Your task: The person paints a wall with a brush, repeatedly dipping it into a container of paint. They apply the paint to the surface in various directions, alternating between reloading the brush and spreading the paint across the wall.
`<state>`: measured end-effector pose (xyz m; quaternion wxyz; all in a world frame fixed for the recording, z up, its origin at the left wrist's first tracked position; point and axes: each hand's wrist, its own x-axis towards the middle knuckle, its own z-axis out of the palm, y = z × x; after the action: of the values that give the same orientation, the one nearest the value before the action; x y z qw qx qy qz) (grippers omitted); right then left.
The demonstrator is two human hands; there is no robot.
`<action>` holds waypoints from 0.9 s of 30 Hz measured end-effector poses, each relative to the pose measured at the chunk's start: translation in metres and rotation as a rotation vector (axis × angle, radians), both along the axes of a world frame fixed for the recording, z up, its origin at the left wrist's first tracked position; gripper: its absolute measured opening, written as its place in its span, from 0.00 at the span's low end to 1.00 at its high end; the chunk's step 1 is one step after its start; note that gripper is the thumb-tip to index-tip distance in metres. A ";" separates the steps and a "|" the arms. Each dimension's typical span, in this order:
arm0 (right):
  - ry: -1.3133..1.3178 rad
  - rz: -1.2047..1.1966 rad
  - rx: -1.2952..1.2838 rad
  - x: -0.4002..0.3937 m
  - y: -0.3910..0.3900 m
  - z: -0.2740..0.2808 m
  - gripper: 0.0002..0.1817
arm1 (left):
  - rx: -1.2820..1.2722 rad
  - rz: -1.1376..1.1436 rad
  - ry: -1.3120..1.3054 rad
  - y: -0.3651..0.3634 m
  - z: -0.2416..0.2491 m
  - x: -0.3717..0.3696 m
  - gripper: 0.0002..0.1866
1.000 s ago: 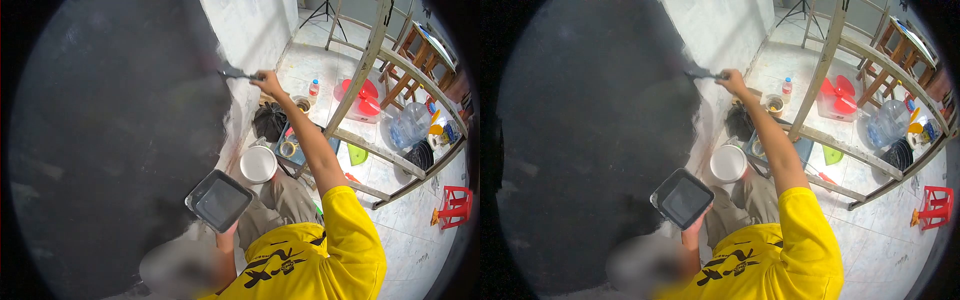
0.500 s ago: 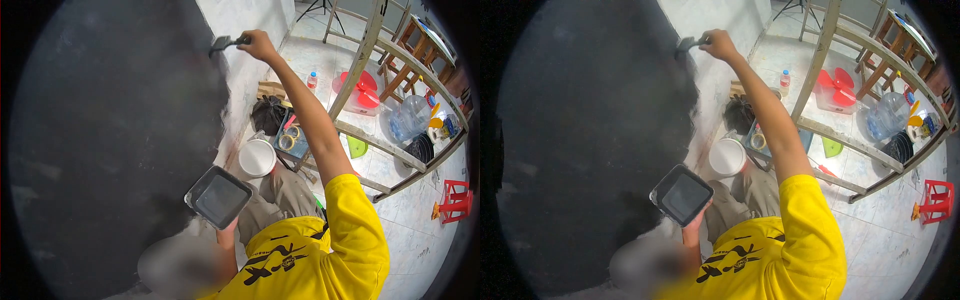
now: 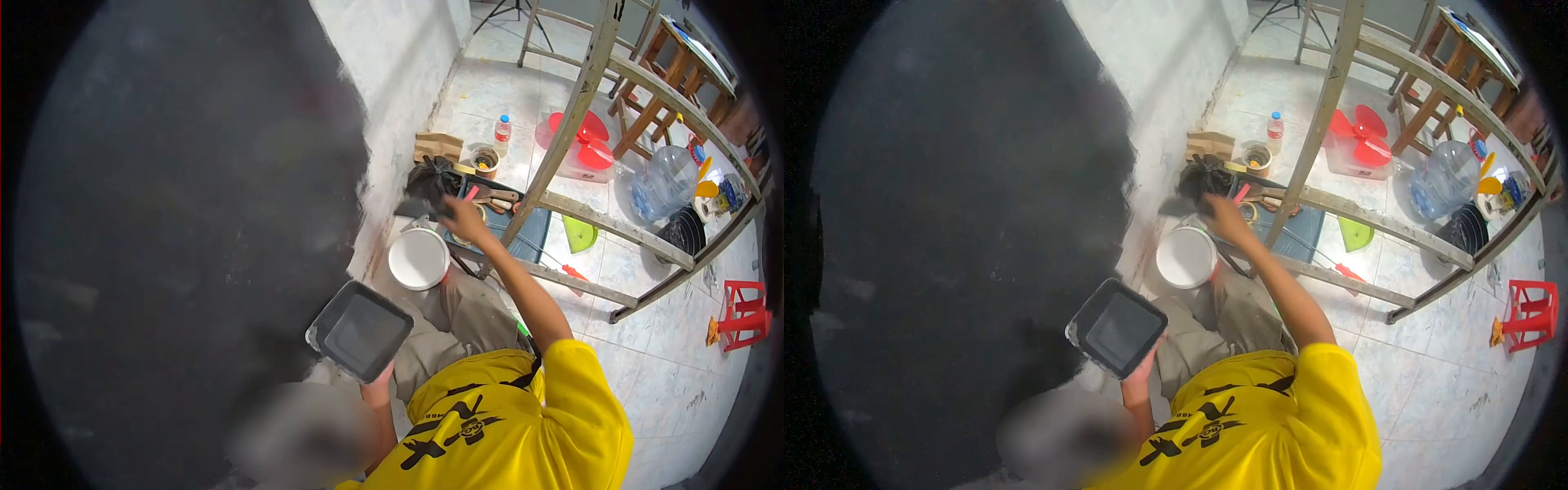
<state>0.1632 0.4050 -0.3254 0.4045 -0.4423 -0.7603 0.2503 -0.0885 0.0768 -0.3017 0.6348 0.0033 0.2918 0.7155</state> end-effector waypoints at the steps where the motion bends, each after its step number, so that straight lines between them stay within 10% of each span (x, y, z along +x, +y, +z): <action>1: -0.007 -0.059 -0.067 0.024 -0.041 0.001 0.23 | 0.044 -0.017 0.069 0.000 0.013 0.008 0.30; 4: 0.067 -0.124 -0.483 0.108 -0.149 0.016 0.29 | -0.105 -0.268 1.254 -0.014 -0.021 -0.005 0.31; 5: 0.171 -0.219 -0.221 0.129 -0.184 -0.001 0.22 | -0.091 -0.290 1.311 -0.014 -0.026 -0.007 0.31; 7: 0.460 -0.216 -0.940 0.168 -0.238 0.051 0.18 | -0.064 -0.321 1.428 -0.013 -0.033 -0.007 0.32; 10: 1.077 -0.117 -0.922 0.196 -0.289 0.053 0.14 | 0.009 -0.227 0.503 -0.006 -0.048 -0.008 0.32; 11: 1.333 -0.087 -0.882 0.205 -0.300 0.036 0.14 | -0.045 -0.035 -0.193 0.000 -0.047 -0.013 0.33; 16: 1.771 0.344 -0.434 0.207 -0.268 0.029 0.23 | -0.049 -0.096 -0.129 0.011 -0.040 -0.014 0.34; 27: 1.339 0.449 -1.008 0.113 -0.191 0.106 0.20 | 0.059 -0.033 -0.059 -0.013 -0.015 0.016 0.29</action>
<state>0.2760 0.2141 -0.2198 0.4639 -0.1678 -0.2299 0.8389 -0.0721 0.0638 -0.3169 0.6545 0.0059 0.2517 0.7129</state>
